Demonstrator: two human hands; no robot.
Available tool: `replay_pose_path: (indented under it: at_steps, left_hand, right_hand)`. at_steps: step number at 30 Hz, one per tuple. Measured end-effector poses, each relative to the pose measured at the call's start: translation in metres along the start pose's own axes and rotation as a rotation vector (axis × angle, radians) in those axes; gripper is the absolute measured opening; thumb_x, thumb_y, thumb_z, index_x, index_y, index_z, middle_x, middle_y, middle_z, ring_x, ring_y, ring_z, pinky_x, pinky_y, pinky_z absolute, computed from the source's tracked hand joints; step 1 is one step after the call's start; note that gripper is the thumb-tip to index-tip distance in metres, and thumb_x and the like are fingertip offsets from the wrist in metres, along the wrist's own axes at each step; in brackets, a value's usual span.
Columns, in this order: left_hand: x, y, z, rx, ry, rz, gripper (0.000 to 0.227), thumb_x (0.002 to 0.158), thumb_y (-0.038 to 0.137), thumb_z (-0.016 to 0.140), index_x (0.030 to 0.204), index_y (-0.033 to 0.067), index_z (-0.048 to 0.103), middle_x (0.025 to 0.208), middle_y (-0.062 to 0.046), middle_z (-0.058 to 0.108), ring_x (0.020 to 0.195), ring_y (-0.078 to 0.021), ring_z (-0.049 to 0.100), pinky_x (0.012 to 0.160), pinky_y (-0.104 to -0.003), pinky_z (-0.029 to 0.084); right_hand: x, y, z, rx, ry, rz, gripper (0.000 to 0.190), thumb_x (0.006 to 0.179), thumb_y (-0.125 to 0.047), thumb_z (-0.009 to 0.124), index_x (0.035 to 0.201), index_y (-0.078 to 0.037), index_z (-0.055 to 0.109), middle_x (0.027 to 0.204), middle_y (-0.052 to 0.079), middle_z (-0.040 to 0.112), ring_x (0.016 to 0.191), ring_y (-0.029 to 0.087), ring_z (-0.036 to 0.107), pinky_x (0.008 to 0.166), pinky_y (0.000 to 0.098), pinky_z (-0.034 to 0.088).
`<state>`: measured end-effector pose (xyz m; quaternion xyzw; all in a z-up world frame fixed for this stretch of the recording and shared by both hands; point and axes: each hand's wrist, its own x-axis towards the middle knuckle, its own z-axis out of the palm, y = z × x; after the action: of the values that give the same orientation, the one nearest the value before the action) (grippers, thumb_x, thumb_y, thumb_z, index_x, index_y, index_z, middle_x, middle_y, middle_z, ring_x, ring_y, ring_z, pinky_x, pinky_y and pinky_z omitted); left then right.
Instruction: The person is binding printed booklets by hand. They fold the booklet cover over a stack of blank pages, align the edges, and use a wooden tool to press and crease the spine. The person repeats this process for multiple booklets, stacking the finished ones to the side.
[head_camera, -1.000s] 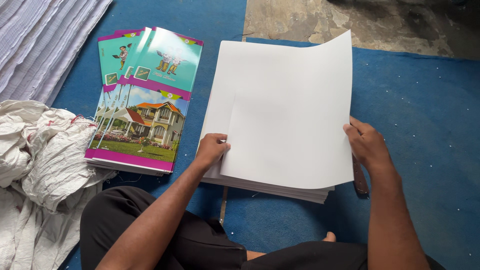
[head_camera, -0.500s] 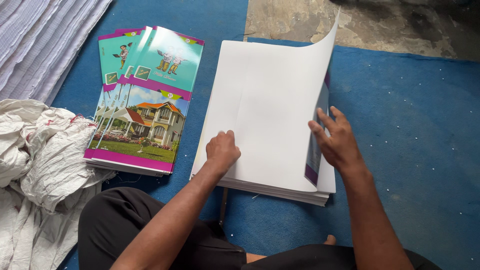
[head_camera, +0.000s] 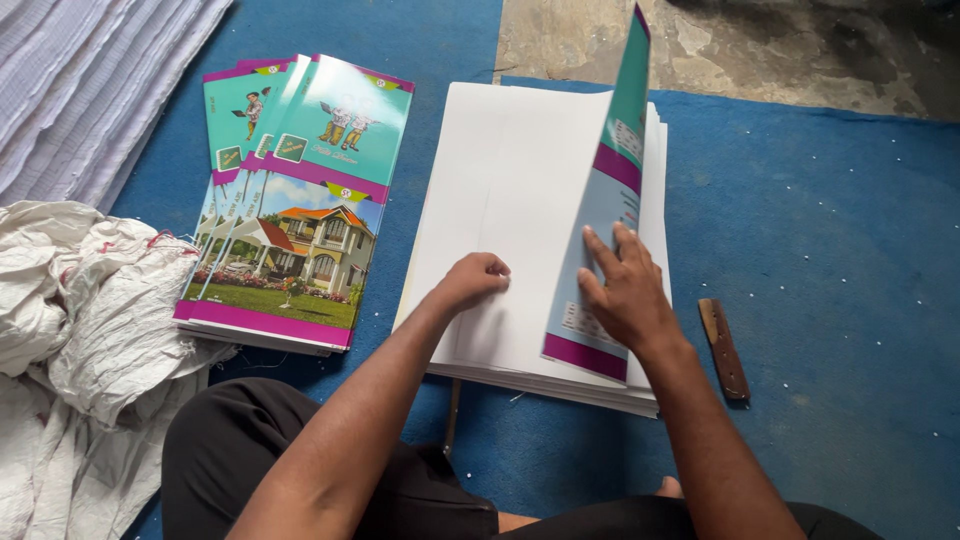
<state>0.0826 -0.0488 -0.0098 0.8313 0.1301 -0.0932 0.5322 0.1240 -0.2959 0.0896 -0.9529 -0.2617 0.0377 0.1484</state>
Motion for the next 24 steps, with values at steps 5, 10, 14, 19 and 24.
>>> replay_pose_path:
  at_steps: [5,10,14,19,24]
  left_hand:
    - [0.012,-0.003,0.005,-0.114,0.008,-0.152,0.087,0.079,0.071,0.063,0.115,-0.0074,0.070,0.100,-0.029,0.072,0.095,-0.0354,0.074,0.070,-0.042,0.061]
    - [0.016,0.004,0.003,-0.198,0.004,-0.209,0.107,0.072,0.087,0.052,0.123,-0.0056,0.067,0.118,-0.035,0.065,0.116,-0.0404,0.066,0.076,-0.046,0.063]
    - [0.014,0.007,0.004,-0.300,0.018,-0.240,0.096,0.072,0.078,0.065,0.123,-0.0019,0.068,0.124,-0.032,0.063,0.126,-0.0413,0.058,0.092,-0.054,0.055]
    - [0.021,0.005,0.006,-0.537,0.040,-0.285,0.059,0.076,0.054,0.082,0.112,0.0076,0.072,0.121,-0.021,0.065,0.133,-0.0358,0.050,0.104,-0.058,0.041]
    - [0.028,0.000,0.006,-0.633,0.065,-0.326,0.034,0.079,0.041,0.081,0.094,0.0129,0.069,0.111,-0.012,0.068,0.122,-0.0302,0.053,0.097,-0.054,0.041]
  right_hand:
    - [0.001,-0.010,0.014,-0.113,0.100,-0.123,0.058,0.098,-0.045,0.052,0.152,-0.024,0.047,0.158,0.027,0.033,0.149,0.042,0.026,0.117,0.0611,0.026]
    - [0.005,-0.020,0.026,-0.186,0.113,-0.193,0.055,0.097,-0.044,0.056,0.148,-0.023,0.053,0.156,0.026,0.036,0.149,0.040,0.028,0.117,0.0593,0.025]
    - [0.007,-0.030,0.036,-0.216,0.119,-0.238,0.054,0.097,-0.044,0.058,0.145,-0.021,0.056,0.155,0.025,0.039,0.149,0.038,0.030,0.117,0.0577,0.025]
    - [0.013,-0.043,0.044,-0.204,0.136,-0.266,0.050,0.095,-0.043,0.061,0.138,-0.018,0.063,0.153,0.025,0.043,0.147,0.037,0.033,0.116,0.0568,0.026]
    - [0.021,-0.045,0.045,-0.118,0.181,-0.295,0.043,0.096,-0.035,0.064,0.132,-0.012,0.067,0.147,0.022,0.052,0.144,0.033,0.043,0.116,0.0563,0.031]
